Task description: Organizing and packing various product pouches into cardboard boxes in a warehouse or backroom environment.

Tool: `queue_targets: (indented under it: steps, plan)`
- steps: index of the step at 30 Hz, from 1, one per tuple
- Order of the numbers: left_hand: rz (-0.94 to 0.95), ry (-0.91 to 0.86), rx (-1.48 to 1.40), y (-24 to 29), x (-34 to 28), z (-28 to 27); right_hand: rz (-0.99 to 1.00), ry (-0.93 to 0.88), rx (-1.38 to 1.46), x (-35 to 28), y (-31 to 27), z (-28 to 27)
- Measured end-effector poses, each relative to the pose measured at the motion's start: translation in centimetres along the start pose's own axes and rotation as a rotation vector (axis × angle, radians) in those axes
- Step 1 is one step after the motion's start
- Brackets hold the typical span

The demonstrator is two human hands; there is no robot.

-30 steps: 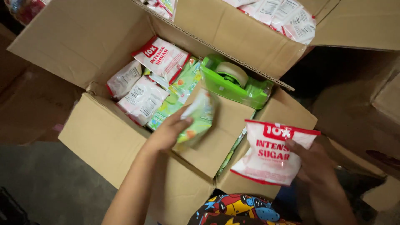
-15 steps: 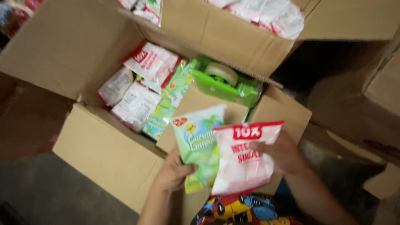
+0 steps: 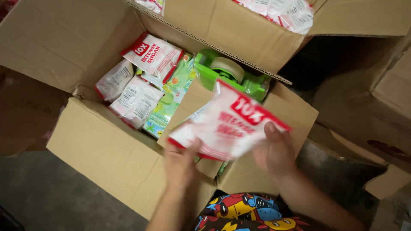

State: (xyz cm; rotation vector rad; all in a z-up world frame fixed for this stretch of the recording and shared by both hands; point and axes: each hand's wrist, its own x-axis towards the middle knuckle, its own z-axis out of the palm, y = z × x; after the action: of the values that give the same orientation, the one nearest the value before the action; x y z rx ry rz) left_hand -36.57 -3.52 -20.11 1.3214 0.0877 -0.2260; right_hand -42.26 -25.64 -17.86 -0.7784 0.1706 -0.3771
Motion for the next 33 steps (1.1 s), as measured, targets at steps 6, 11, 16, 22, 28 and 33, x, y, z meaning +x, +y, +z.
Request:
queue_targets:
  steps: [6,11,16,22,28,33]
  plan:
    - [0.002,0.097,0.134,2.9,4.1,-4.1,0.204,-0.262,-0.711,5.6,0.0,-0.4]
    - [-0.16,-0.018,0.68,-1.4,9.6,-5.6,0.135,-0.307,-1.557,7.7,3.4,-1.8]
    - [-0.081,0.104,1.339,-0.2,8.6,-3.3,0.066,-0.322,-1.761,7.8,5.1,-2.4]
    - [0.422,-0.559,1.548,0.8,3.7,2.0,-0.079,-0.425,-1.88,8.7,4.7,-1.3]
    - [0.234,-0.568,1.588,-0.4,4.6,0.7,0.343,-0.532,-1.867,10.3,6.1,-1.4]
    - [0.121,-0.532,1.556,2.3,3.7,2.2,0.308,-0.287,-1.566,10.6,6.5,-2.4]
